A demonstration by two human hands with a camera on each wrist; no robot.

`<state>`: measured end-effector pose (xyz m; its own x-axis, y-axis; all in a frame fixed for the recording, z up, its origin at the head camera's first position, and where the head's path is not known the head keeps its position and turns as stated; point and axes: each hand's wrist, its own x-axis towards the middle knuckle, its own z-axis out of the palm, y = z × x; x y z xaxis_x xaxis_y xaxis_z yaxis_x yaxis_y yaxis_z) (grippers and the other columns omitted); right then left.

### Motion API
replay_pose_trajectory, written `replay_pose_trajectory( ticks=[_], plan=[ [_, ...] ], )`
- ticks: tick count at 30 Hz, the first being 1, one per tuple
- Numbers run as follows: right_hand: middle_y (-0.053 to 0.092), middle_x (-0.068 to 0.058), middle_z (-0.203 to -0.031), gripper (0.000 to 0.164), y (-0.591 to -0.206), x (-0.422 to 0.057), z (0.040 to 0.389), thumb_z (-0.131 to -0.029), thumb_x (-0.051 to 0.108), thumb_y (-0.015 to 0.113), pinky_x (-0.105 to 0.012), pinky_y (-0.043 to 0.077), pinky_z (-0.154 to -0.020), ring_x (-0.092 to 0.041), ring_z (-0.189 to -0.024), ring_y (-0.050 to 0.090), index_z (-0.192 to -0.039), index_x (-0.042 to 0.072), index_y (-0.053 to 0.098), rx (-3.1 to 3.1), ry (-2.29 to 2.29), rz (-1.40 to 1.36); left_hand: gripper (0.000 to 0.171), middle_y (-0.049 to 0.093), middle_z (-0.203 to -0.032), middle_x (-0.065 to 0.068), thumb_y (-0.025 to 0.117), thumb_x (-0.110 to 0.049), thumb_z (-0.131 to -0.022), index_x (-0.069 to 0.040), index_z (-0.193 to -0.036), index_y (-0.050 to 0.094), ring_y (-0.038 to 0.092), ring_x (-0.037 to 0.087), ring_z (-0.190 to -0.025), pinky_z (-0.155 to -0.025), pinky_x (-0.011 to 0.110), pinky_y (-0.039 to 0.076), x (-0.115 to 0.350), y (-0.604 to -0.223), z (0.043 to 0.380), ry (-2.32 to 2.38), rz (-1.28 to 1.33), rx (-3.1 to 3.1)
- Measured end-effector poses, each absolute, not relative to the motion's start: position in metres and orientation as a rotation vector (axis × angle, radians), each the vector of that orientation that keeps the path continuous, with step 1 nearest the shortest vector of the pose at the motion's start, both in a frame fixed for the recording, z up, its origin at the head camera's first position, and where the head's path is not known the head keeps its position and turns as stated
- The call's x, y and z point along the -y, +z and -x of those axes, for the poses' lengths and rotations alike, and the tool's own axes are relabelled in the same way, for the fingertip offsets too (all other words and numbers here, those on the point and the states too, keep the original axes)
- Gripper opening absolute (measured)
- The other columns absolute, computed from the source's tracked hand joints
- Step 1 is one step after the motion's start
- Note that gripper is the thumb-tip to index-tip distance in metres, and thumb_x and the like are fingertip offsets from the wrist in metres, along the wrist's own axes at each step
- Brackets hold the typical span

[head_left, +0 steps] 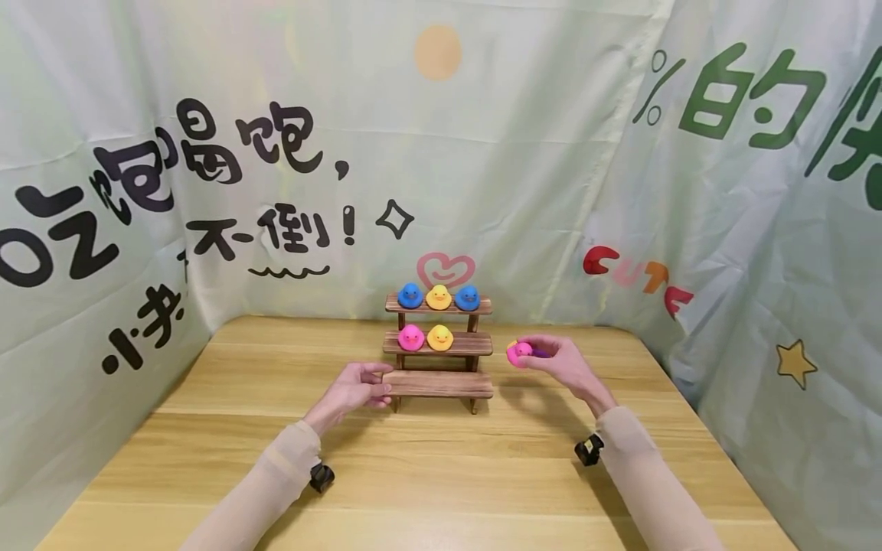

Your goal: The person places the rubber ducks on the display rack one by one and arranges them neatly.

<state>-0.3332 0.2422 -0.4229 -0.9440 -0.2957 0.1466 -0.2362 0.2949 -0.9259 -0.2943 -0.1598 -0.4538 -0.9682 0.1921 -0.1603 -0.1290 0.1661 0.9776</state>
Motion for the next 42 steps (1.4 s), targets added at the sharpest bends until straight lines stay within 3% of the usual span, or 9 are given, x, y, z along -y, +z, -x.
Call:
replay_pose_trajectory(
  ticks=[6, 13, 22, 27, 35, 42],
  plan=[
    [0.073, -0.004, -0.105, 0.049, -0.423, -0.232, 0.33, -0.082, 0.02, 0.081, -0.02, 0.058, -0.074, -0.01, -0.088, 0.065, -0.123, -0.001, 0.065, -2.48, -1.872, 0.508, 0.047, 0.06, -0.105, 0.021, 0.062, 0.008, -0.09, 0.004, -0.136, 0.053, 0.069, 0.021, -0.075, -0.072, 0.032, 0.065, 0.16, -0.453, 0.292, 1.884, -0.063, -2.209],
    [0.072, 0.008, -0.107, 0.056, -0.427, -0.215, 0.329, -0.084, 0.016, 0.078, -0.022, 0.059, -0.086, -0.007, -0.098, 0.066, -0.131, -0.006, 0.057, -2.318, -2.065, 0.435, 0.046, 0.058, -0.105, 0.02, 0.062, 0.008, -0.09, 0.004, -0.135, 0.053, 0.069, 0.02, -0.074, -0.072, 0.033, 0.065, 0.159, -0.453, 0.293, 1.9, -0.061, -2.202],
    [0.073, 0.012, -0.107, 0.055, -0.426, -0.189, 0.33, -0.085, 0.01, 0.077, -0.019, 0.058, -0.087, -0.005, -0.101, 0.067, -0.133, -0.005, 0.056, -2.144, -2.294, 0.448, 0.046, 0.059, -0.1, 0.018, 0.061, 0.01, -0.09, 0.006, -0.135, 0.053, 0.068, 0.017, -0.069, -0.069, 0.028, 0.064, 0.16, -0.455, 0.294, 1.921, -0.07, -2.186],
    [0.073, 0.009, -0.11, 0.054, -0.425, -0.176, 0.331, -0.084, 0.012, 0.079, -0.02, 0.058, -0.09, -0.006, -0.103, 0.067, -0.131, -0.002, 0.059, -2.183, -2.29, 0.463, 0.047, 0.059, -0.098, 0.018, 0.061, 0.01, -0.089, 0.007, -0.135, 0.052, 0.068, 0.017, -0.07, -0.07, 0.028, 0.065, 0.16, -0.456, 0.295, 1.918, -0.083, -2.182],
    [0.069, -0.007, -0.122, 0.052, -0.421, -0.157, 0.335, -0.083, 0.022, 0.08, -0.022, 0.058, -0.091, -0.01, -0.109, 0.065, -0.129, 0.007, 0.063, -2.314, -2.133, 0.495, 0.047, 0.059, -0.099, 0.018, 0.061, 0.01, -0.09, 0.006, -0.135, 0.052, 0.068, 0.018, -0.07, -0.069, 0.028, 0.065, 0.16, -0.457, 0.296, 1.914, -0.08, -2.186],
    [0.069, -0.01, -0.122, 0.046, -0.416, -0.149, 0.338, -0.085, 0.022, 0.079, -0.02, 0.057, -0.088, -0.014, -0.108, 0.064, -0.127, 0.011, 0.066, -2.429, -2.0, 0.535, 0.047, 0.06, -0.101, 0.019, 0.061, 0.01, -0.09, 0.006, -0.136, 0.052, 0.068, 0.018, -0.07, -0.071, 0.03, 0.065, 0.16, -0.456, 0.296, 1.905, -0.077, -2.186]
  ],
)
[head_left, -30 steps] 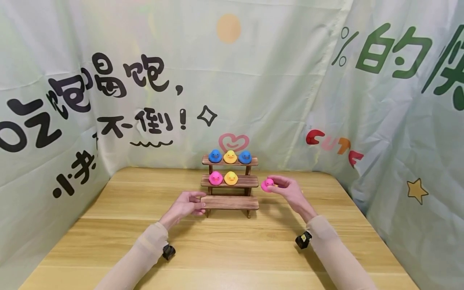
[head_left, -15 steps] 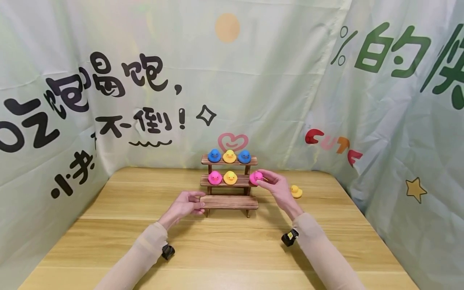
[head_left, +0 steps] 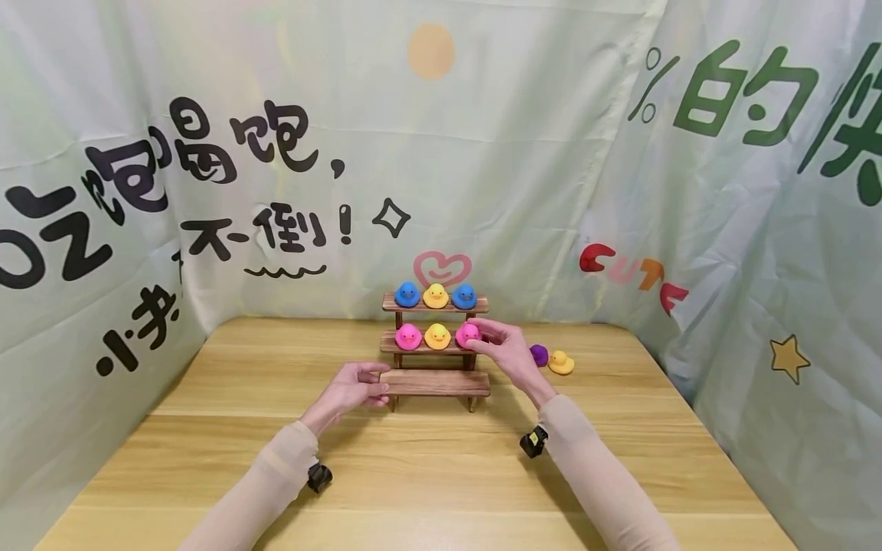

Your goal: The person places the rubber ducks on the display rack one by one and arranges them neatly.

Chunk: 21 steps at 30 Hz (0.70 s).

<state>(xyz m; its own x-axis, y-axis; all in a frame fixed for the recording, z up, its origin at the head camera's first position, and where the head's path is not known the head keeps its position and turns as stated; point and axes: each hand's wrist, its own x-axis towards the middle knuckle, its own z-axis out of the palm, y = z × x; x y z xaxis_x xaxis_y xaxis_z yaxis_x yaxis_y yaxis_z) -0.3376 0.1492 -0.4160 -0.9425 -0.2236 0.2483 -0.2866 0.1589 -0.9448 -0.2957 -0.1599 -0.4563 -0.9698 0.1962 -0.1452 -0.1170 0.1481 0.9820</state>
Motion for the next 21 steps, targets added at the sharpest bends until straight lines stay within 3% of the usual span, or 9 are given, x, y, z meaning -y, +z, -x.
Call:
replay_pose_trajectory(
  ticks=[12, 21],
  plan=[
    [0.066, -0.014, -0.126, 0.048, -0.4147, -0.1485, 0.3365, -0.087, 0.017, 0.076, -0.018, 0.054, -0.094, -0.026, -0.121, 0.06, -0.13, 0.003, 0.062, 2.376, 1.888, -0.545, 0.046, 0.059, -0.102, 0.019, 0.061, 0.009, -0.09, 0.006, -0.135, 0.052, 0.068, 0.017, -0.071, -0.071, 0.031, 0.065, 0.1589, -0.4545, 0.2961, 1.904, -0.092, -2.193],
    [0.067, -0.014, -0.124, 0.044, -0.4193, -0.1473, 0.3401, -0.087, 0.015, 0.076, -0.017, 0.056, -0.09, -0.02, -0.115, 0.062, -0.127, 0.004, 0.065, 2.365, 1.883, -0.549, 0.047, 0.06, -0.101, 0.019, 0.061, 0.009, -0.09, 0.007, -0.136, 0.051, 0.068, 0.018, -0.071, -0.071, 0.03, 0.065, 0.1597, -0.4553, 0.2938, 1.909, -0.09, -2.188]
  ],
)
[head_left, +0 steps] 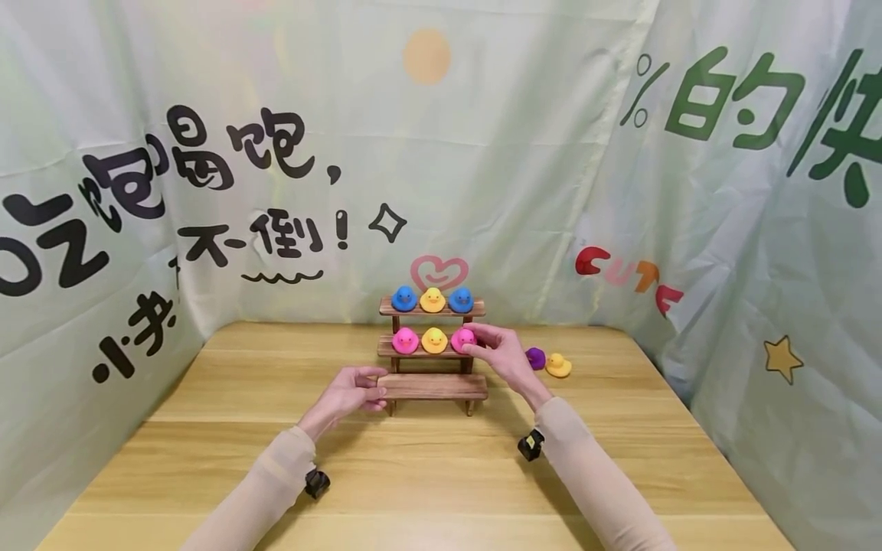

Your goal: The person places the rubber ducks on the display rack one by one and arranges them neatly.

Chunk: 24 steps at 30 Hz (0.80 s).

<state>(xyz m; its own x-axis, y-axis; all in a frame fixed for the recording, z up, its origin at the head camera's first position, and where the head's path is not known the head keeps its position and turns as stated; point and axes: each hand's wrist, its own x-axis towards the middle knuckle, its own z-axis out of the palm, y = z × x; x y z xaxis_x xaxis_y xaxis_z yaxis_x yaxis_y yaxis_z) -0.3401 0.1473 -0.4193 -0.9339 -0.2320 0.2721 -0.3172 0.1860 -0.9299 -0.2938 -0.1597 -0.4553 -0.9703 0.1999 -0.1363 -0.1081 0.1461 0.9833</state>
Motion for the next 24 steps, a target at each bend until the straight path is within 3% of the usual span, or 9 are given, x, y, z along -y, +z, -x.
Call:
replay_pose_trajectory(
  ticks=[8, 15, 20, 24],
  plan=[
    [0.067, -0.015, -0.125, 0.045, -0.419, -0.148, 0.339, -0.086, 0.017, 0.076, -0.017, 0.056, -0.088, -0.023, -0.115, 0.062, -0.129, 0.005, 0.064, 2.354, 1.927, -0.56, 0.046, 0.059, -0.104, 0.02, 0.061, 0.008, -0.091, 0.006, -0.136, 0.052, 0.069, 0.017, -0.072, -0.072, 0.031, 0.065, 0.159, -0.456, 0.292, 1.911, -0.085, -2.195],
    [0.064, -0.015, -0.129, 0.042, -0.417, -0.157, 0.339, -0.095, 0.026, 0.066, -0.037, 0.055, -0.102, -0.015, -0.113, 0.063, -0.129, 0.0, 0.062, 2.218, 2.02, -0.458, 0.046, 0.058, -0.104, 0.02, 0.061, 0.008, -0.091, 0.006, -0.136, 0.052, 0.069, 0.018, -0.072, -0.071, 0.03, 0.065, 0.159, -0.456, 0.294, 1.913, -0.094, -2.182],
    [0.071, -0.004, -0.112, 0.041, -0.421, -0.171, 0.343, -0.097, 0.023, 0.063, -0.041, 0.056, -0.1, -0.022, -0.109, 0.066, -0.125, -0.006, 0.061, 2.092, 2.087, -0.443, 0.047, 0.056, -0.106, 0.02, 0.061, 0.007, -0.091, 0.005, -0.137, 0.051, 0.069, 0.019, -0.074, -0.073, 0.03, 0.065, 0.162, -0.457, 0.295, 1.899, -0.115, -2.174],
    [0.072, 0.004, -0.099, 0.039, -0.428, -0.184, 0.347, -0.096, 0.015, 0.064, -0.037, 0.061, -0.09, -0.019, -0.101, 0.068, -0.123, -0.012, 0.058, 2.047, 2.142, -0.405, 0.049, 0.057, -0.107, 0.022, 0.061, 0.008, -0.091, 0.005, -0.138, 0.049, 0.069, 0.02, -0.075, -0.076, 0.032, 0.065, 0.166, -0.458, 0.294, 1.884, -0.143, -2.163]
  ],
)
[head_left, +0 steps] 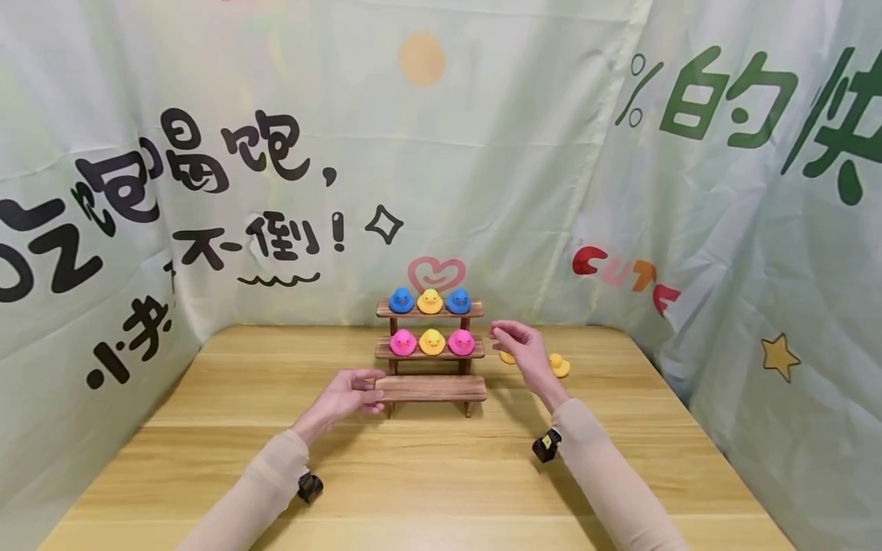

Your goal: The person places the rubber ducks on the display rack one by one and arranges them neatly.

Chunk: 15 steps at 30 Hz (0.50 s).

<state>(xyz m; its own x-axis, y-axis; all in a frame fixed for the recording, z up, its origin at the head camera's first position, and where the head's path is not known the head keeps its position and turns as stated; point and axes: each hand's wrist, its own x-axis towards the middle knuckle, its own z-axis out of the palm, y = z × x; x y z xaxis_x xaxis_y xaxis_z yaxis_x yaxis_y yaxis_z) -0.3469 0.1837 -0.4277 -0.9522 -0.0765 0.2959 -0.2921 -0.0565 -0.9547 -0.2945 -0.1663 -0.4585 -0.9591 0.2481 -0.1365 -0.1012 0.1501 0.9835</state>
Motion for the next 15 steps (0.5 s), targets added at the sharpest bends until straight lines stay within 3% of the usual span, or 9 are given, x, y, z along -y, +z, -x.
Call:
replay_pose_trajectory(
  ticks=[2, 4, 9, 12, 15],
  plan=[
    [0.072, 0.003, -0.097, 0.039, -0.43, -0.191, 0.35, -0.095, 0.013, 0.065, -0.034, 0.063, -0.085, -0.015, -0.093, 0.068, -0.123, -0.013, 0.057, 2.07, 2.131, -0.368, 0.05, 0.057, -0.108, 0.023, 0.061, 0.008, -0.09, 0.006, -0.138, 0.048, 0.069, 0.02, -0.076, -0.077, 0.033, 0.065, 0.167, -0.458, 0.294, 1.876, -0.156, -2.161],
    [0.071, 0.003, -0.096, 0.041, -0.432, -0.198, 0.352, -0.095, 0.015, 0.066, -0.025, 0.062, -0.07, -0.01, -0.083, 0.067, -0.124, -0.012, 0.058, 2.125, 2.092, -0.306, 0.05, 0.057, -0.109, 0.023, 0.061, 0.009, -0.09, 0.006, -0.139, 0.048, 0.069, 0.02, -0.076, -0.078, 0.034, 0.065, 0.168, -0.457, 0.294, 1.878, -0.153, -2.154],
    [0.07, 0.001, -0.101, 0.039, -0.437, -0.21, 0.357, -0.093, 0.018, 0.068, -0.016, 0.042, -0.047, -0.004, -0.067, 0.057, -0.124, -0.005, 0.061, 2.282, 1.949, -0.195, 0.05, 0.055, -0.11, 0.023, 0.06, 0.009, -0.091, 0.005, -0.139, 0.048, 0.069, 0.02, -0.077, -0.08, 0.034, 0.064, 0.168, -0.456, 0.293, 1.887, -0.135, -2.143],
    [0.069, -0.012, -0.113, 0.038, -0.442, -0.215, 0.361, -0.093, 0.012, 0.067, -0.018, 0.049, -0.053, -0.008, -0.073, 0.06, -0.126, -0.005, 0.061, 2.37, 1.855, -0.211, 0.05, 0.054, -0.108, 0.022, 0.06, 0.009, -0.091, 0.005, -0.139, 0.048, 0.069, 0.02, -0.077, -0.079, 0.033, 0.065, 0.168, -0.455, 0.293, 1.882, -0.141, -2.144],
    [0.061, -0.024, -0.128, 0.039, -0.447, -0.219, 0.363, -0.093, 0.006, 0.066, -0.018, 0.056, -0.068, -0.016, -0.094, 0.064, -0.129, -0.005, 0.059, 2.462, 1.738, -0.247, 0.05, 0.055, -0.107, 0.022, 0.06, 0.009, -0.091, 0.006, -0.139, 0.048, 0.069, 0.019, -0.077, -0.078, 0.033, 0.065, 0.168, -0.456, 0.292, 1.879, -0.151, -2.142]
  ],
)
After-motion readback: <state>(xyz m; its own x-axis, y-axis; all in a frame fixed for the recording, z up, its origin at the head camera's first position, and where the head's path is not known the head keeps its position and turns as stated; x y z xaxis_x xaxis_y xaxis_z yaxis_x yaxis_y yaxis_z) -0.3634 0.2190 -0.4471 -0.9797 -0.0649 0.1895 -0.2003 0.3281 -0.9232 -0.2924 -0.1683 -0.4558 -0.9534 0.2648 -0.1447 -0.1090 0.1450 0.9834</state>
